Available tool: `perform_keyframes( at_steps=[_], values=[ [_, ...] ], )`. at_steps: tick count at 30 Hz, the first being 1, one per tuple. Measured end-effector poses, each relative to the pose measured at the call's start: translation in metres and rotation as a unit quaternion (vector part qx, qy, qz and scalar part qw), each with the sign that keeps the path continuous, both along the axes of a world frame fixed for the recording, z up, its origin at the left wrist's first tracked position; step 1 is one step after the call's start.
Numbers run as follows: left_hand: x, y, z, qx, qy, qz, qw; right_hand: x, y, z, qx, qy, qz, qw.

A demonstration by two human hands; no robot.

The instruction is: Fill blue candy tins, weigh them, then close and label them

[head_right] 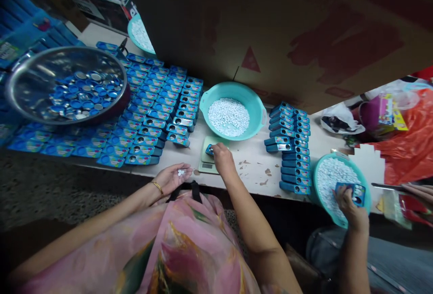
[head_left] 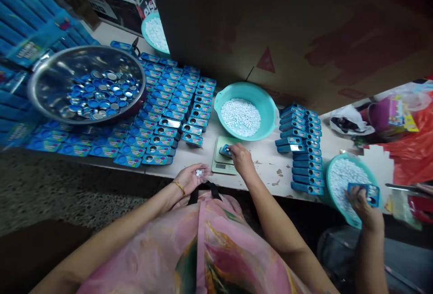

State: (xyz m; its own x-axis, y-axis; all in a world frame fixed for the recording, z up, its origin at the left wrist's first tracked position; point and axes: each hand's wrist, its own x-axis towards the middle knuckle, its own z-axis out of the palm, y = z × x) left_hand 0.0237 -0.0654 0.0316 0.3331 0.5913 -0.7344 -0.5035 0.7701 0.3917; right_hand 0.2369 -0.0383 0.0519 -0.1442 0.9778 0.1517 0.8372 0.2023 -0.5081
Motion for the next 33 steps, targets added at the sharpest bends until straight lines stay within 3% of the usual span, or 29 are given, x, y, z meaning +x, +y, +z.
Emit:
perform_keyframes(
  at_steps=[5, 8, 11, 16, 22, 33],
  values=[
    [-0.002, -0.002, 0.001, -0.008, 0.007, -0.004, 1.000, 0.022, -0.013, 0.002, 0.031, 0.185, -0.089, 0.978],
    [-0.007, -0.003, -0.003, -0.015, 0.015, 0.007, 1.000, 0.039, -0.028, -0.008, -0.015, 0.291, -0.167, 0.942],
    [-0.011, -0.005, -0.007, -0.023, 0.020, 0.015, 0.999, 0.047, -0.040, -0.021, -0.077, 0.336, -0.209, 0.915],
    [-0.014, -0.004, -0.010, -0.019, 0.024, 0.016, 0.999, 0.043, -0.044, -0.030, -0.060, 0.287, -0.187, 0.938],
    [-0.017, -0.004, -0.013, -0.017, 0.036, 0.031, 0.999, 0.037, -0.040, -0.023, -0.013, 0.211, -0.145, 0.967],
    [-0.021, -0.005, -0.013, -0.018, 0.035, 0.043, 0.998, 0.018, -0.031, -0.013, -0.007, 0.064, -0.084, 0.994]
  ],
)
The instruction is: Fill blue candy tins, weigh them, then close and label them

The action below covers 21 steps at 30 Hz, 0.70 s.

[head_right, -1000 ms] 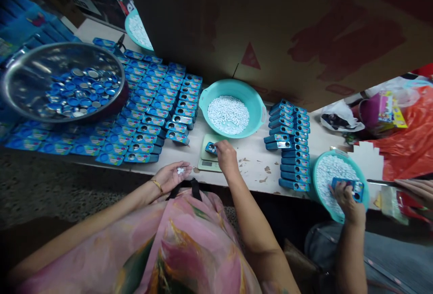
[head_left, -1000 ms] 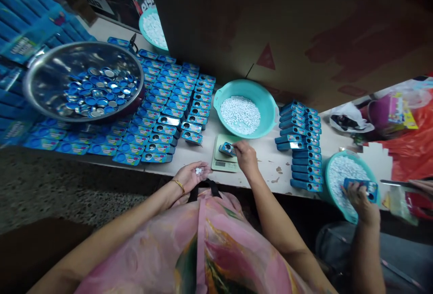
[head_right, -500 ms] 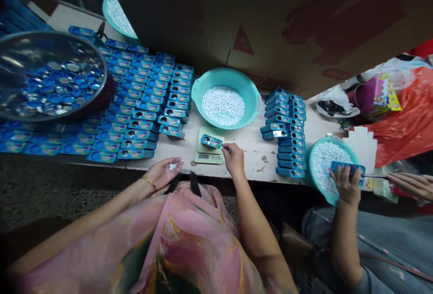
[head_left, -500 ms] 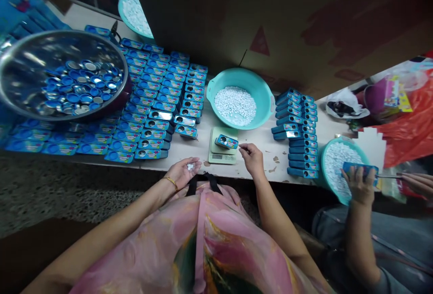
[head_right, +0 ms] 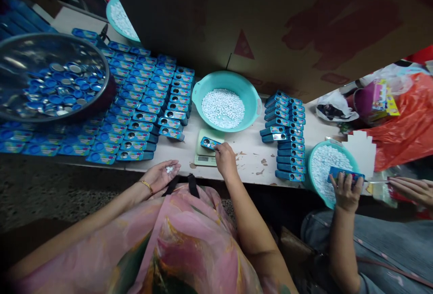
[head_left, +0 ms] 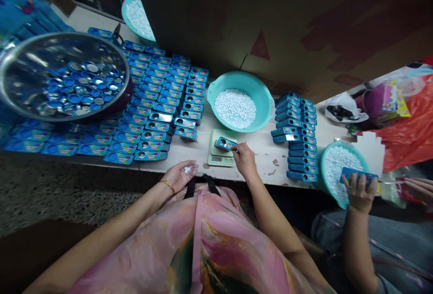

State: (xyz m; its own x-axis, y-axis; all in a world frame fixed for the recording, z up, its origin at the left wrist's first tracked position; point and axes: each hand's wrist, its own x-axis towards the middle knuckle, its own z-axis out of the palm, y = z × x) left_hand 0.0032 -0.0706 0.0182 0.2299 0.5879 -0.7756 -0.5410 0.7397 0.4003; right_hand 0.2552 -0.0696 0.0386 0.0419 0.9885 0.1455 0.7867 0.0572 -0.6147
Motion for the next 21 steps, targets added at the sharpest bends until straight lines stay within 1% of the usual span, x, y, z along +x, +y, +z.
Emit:
perform_keyframes(
  at_steps=[3, 5, 8, 11, 14, 16, 18, 21],
  values=[
    [0.002, 0.002, 0.003, -0.001, 0.004, 0.000, 1.000, -0.015, 0.012, 0.005, -0.006, -0.041, 0.031, 0.999],
    [0.004, 0.002, 0.006, -0.001, 0.005, -0.001, 1.000, -0.024, 0.021, 0.008, -0.005, -0.049, 0.047, 0.998],
    [0.005, 0.003, 0.009, 0.002, 0.003, -0.001, 1.000, -0.028, 0.033, 0.011, 0.008, -0.023, 0.071, 0.997],
    [0.007, 0.004, 0.011, 0.005, -0.004, -0.002, 1.000, -0.021, 0.036, 0.012, 0.038, 0.036, 0.082, 0.995],
    [0.013, 0.007, 0.015, 0.018, -0.022, -0.018, 0.999, -0.017, 0.025, 0.015, 0.071, 0.077, 0.070, 0.992],
    [0.020, 0.009, 0.020, 0.024, -0.046, -0.041, 0.998, -0.024, 0.012, 0.017, 0.085, 0.078, 0.077, 0.990],
    [0.027, 0.008, 0.026, 0.025, -0.086, -0.062, 0.994, -0.041, -0.004, 0.017, 0.081, 0.049, 0.121, 0.988],
    [0.032, 0.002, 0.033, 0.014, -0.131, -0.074, 0.989, -0.072, -0.022, 0.011, 0.048, -0.040, 0.213, 0.975]
  ],
)
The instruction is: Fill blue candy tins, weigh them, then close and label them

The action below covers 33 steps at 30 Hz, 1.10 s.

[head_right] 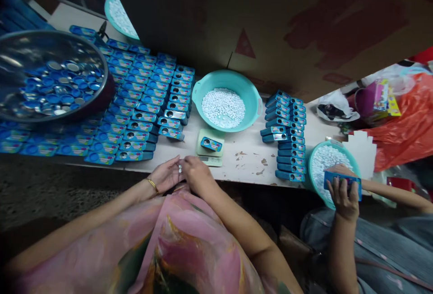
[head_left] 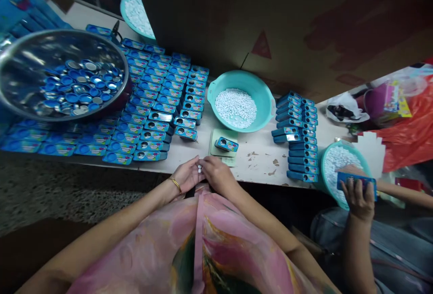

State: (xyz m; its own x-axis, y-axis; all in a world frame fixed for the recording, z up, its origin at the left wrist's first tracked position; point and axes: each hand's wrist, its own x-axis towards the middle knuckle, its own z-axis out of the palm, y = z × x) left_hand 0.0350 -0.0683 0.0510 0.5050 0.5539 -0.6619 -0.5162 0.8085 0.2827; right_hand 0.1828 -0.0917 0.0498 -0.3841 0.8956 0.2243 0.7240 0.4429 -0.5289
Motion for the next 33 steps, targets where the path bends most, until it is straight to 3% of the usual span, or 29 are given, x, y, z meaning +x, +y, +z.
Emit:
perform_keyframes(
  at_steps=[3, 7, 10, 14, 20, 25, 33],
  values=[
    [-0.005, -0.008, -0.001, -0.025, -0.007, -0.014, 1.000, -0.021, -0.007, -0.012, -0.016, -0.059, 0.070, 0.996],
    [-0.016, -0.013, -0.010, -0.030, 0.021, -0.021, 0.999, -0.023, -0.006, -0.018, -0.011, -0.003, 0.122, 0.992],
    [-0.019, -0.011, -0.015, -0.026, 0.043, -0.017, 0.999, -0.006, 0.000, -0.010, -0.015, 0.108, 0.056, 0.992],
    [-0.016, -0.008, -0.013, -0.021, 0.061, -0.042, 0.997, 0.030, 0.021, 0.003, -0.017, 0.254, -0.109, 0.961],
    [-0.011, -0.008, -0.011, -0.015, 0.069, -0.028, 0.997, 0.056, 0.048, -0.002, -0.028, 0.200, -0.160, 0.966],
    [-0.013, -0.008, -0.009, -0.011, 0.068, -0.025, 0.997, 0.064, 0.042, -0.006, 0.002, 0.186, -0.191, 0.964],
    [-0.018, -0.003, -0.011, 0.001, 0.086, -0.005, 0.996, 0.108, 0.016, 0.003, 0.072, 0.224, -0.340, 0.910]
  ],
)
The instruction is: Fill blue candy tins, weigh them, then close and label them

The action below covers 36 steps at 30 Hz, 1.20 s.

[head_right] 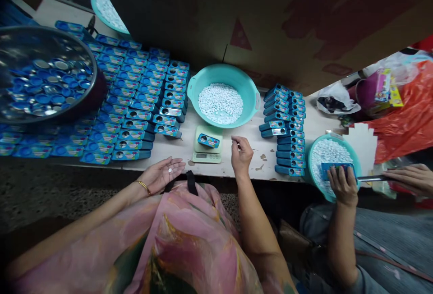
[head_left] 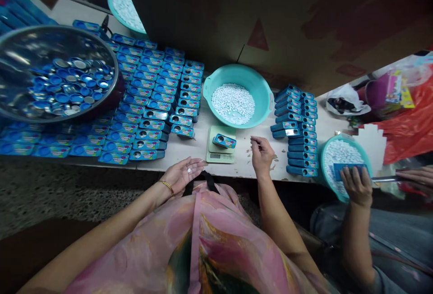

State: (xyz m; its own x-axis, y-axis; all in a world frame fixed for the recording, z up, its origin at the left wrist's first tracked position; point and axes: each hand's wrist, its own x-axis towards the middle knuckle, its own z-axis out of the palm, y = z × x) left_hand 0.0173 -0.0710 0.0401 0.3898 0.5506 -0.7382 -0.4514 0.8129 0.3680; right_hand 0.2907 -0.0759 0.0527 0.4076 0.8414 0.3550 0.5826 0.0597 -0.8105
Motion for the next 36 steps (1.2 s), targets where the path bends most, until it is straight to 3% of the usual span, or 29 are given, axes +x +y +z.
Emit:
perform_keyframes(
  at_steps=[3, 6, 10, 15, 20, 23, 25, 28, 31, 33, 35, 36],
  values=[
    [-0.004, 0.003, -0.004, 0.006, 0.016, 0.013, 1.000, 0.005, -0.001, -0.006, -0.031, 0.009, 0.010, 0.999],
    [-0.011, 0.005, -0.006, 0.010, 0.030, 0.023, 0.999, -0.003, 0.004, -0.014, -0.066, -0.011, 0.079, 0.995],
    [-0.024, 0.008, -0.008, 0.007, 0.048, 0.056, 0.997, -0.020, 0.016, -0.024, -0.100, -0.109, 0.163, 0.976],
    [-0.044, 0.003, -0.011, -0.010, 0.058, 0.106, 0.993, -0.041, 0.021, -0.024, -0.132, -0.198, 0.219, 0.946],
    [-0.053, 0.001, -0.017, -0.013, 0.072, 0.107, 0.991, -0.110, 0.029, -0.021, -0.103, -0.252, 0.305, 0.913],
    [-0.051, 0.016, -0.021, 0.003, 0.067, 0.093, 0.993, -0.161, 0.043, -0.022, -0.075, -0.302, 0.322, 0.894],
    [-0.048, 0.032, -0.023, 0.016, 0.069, 0.094, 0.993, -0.172, 0.055, -0.023, -0.060, -0.319, 0.311, 0.893],
    [-0.046, 0.052, -0.023, 0.026, 0.100, 0.086, 0.991, -0.131, 0.065, -0.022, -0.039, -0.310, 0.252, 0.916],
    [-0.050, 0.055, -0.017, 0.032, 0.125, 0.053, 0.990, -0.030, 0.062, -0.016, -0.063, -0.280, 0.104, 0.952],
    [-0.054, 0.047, -0.013, 0.036, 0.139, 0.031, 0.989, 0.049, 0.058, -0.011, -0.101, -0.259, -0.015, 0.960],
    [-0.056, 0.036, -0.010, 0.042, 0.157, 0.022, 0.986, 0.119, 0.056, -0.008, -0.220, -0.227, -0.201, 0.927],
    [-0.055, 0.032, -0.009, 0.045, 0.164, 0.020, 0.985, 0.147, 0.055, -0.007, -0.283, -0.213, -0.231, 0.906]
  ],
)
